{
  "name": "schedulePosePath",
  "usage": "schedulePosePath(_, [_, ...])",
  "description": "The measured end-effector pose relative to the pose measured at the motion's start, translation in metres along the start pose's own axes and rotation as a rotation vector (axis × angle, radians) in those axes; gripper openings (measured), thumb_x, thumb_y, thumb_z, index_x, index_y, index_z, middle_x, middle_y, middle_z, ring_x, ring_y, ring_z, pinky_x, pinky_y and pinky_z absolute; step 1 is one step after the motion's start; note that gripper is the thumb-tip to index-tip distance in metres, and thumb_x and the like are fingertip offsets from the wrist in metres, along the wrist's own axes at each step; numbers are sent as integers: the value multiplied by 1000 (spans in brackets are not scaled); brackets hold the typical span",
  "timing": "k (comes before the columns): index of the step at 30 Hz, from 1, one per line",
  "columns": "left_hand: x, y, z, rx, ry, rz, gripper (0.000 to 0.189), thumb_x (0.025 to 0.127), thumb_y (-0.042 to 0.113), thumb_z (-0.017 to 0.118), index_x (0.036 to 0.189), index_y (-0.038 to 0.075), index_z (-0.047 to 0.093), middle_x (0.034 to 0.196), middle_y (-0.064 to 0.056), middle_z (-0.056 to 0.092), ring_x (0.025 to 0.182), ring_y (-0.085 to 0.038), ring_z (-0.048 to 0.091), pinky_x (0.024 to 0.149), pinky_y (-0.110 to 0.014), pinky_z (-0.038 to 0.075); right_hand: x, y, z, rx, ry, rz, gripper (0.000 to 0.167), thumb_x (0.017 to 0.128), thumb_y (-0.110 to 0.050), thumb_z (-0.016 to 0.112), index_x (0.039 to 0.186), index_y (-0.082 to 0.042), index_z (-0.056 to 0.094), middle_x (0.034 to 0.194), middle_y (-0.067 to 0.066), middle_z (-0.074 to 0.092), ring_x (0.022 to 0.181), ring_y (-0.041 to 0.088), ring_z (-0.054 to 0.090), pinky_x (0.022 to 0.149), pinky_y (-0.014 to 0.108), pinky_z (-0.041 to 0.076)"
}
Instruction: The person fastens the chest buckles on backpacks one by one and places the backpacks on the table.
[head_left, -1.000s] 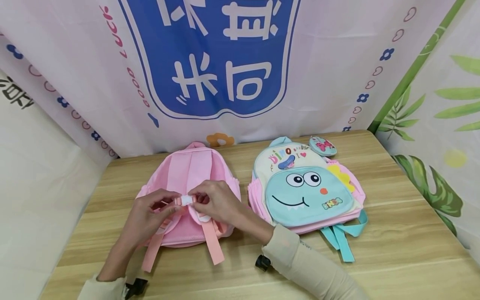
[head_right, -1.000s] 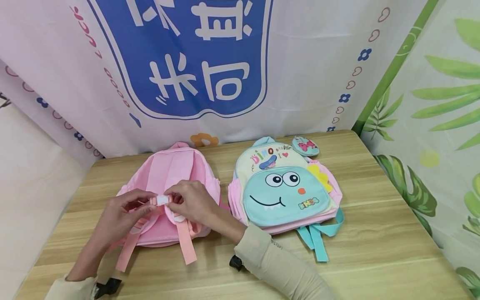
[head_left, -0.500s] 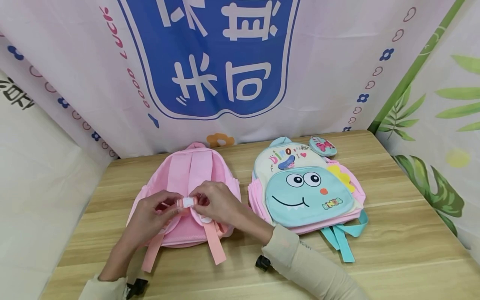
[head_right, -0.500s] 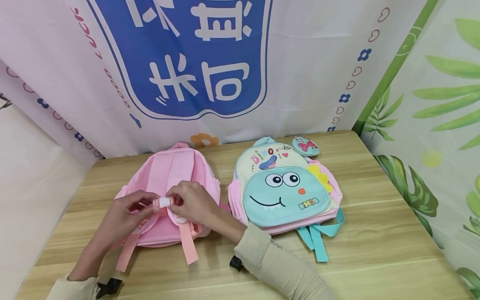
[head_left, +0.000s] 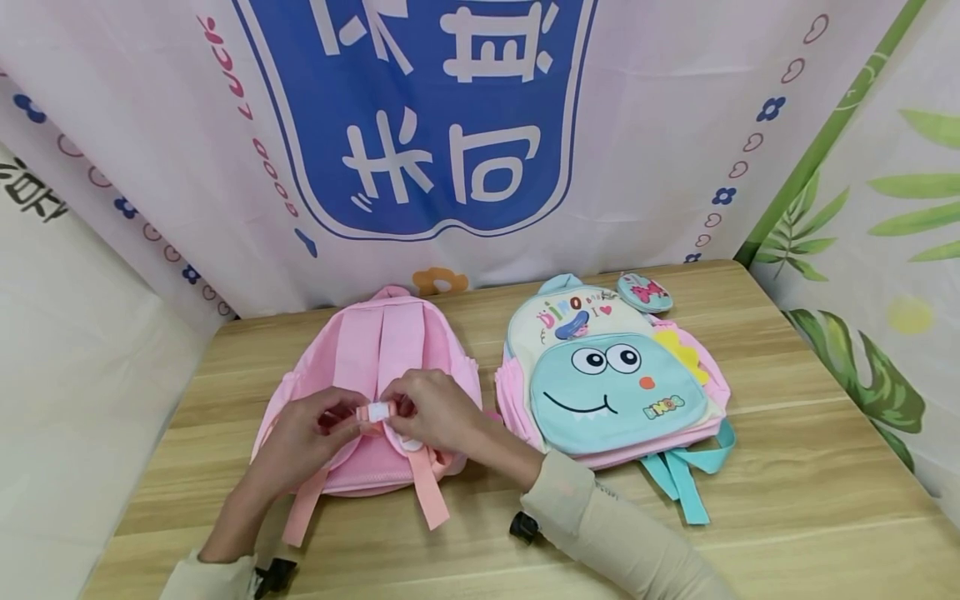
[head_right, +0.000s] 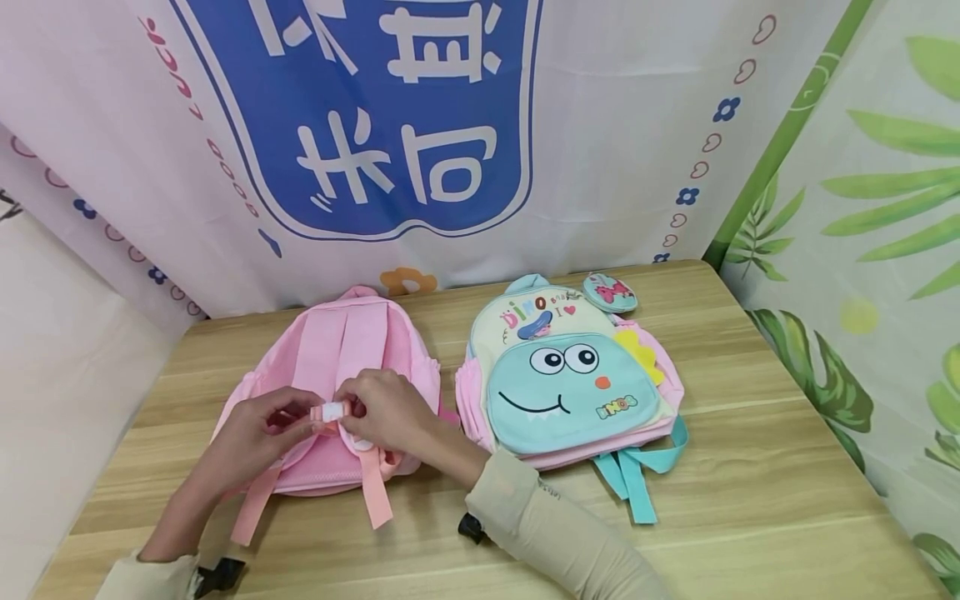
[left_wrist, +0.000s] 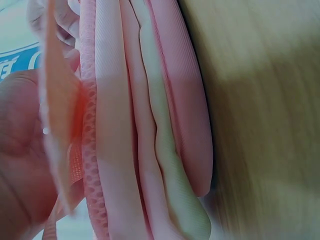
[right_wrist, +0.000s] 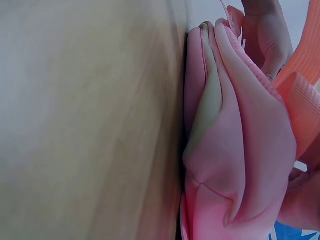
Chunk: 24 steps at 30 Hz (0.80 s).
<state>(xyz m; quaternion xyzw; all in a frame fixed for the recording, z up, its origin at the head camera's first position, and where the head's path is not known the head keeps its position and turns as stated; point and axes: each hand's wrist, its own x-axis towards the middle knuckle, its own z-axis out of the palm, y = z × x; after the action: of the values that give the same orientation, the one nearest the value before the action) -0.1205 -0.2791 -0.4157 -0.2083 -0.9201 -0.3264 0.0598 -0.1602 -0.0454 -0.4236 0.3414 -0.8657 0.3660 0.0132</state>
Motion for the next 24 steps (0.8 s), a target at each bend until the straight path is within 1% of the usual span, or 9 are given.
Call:
schedulePosePath(5, [0,0,0,18,-20,-18,24,92,3,83,113,12,77,92,5,75,78,-3,64,70,-23,57,0,0,1,-7,-9,6,16,93,-13,83,109,-12,82,93,-3,73,79,-4,60,68,5,47])
schedulePosePath(12, [0,-3,0,19,-40,-21,23,92,5,84,113,13,77,93,6,74,78,-3,61,68,-22,54,-1,0,0,-4,-30,0,16,94,-13,82,110,-11,81,95,-1,75,81,1,63,71,7,48])
schedulePosePath(16, [0,-1,-2,28,-51,-30,25,91,8,86,113,13,76,88,6,68,76,-5,58,67,-22,52,-2,0,-6,10,-58,-18,20,96,-14,79,116,-9,80,99,1,76,86,4,67,74,8,49])
schedulePosePath(20, [2,4,-5,73,-21,5,27,89,11,88,113,14,76,94,4,70,81,-8,60,70,-25,55,-5,0,-17,26,-85,-14,27,98,-15,75,125,-8,77,111,3,78,97,9,72,82,12,53])
schedulePosePath(24, [8,12,-5,99,13,39,28,90,14,88,115,11,77,105,-1,76,88,-12,65,77,-33,59,-12,1,-32,2,-102,19,33,98,-19,76,130,-9,75,121,4,77,107,15,72,91,21,57])
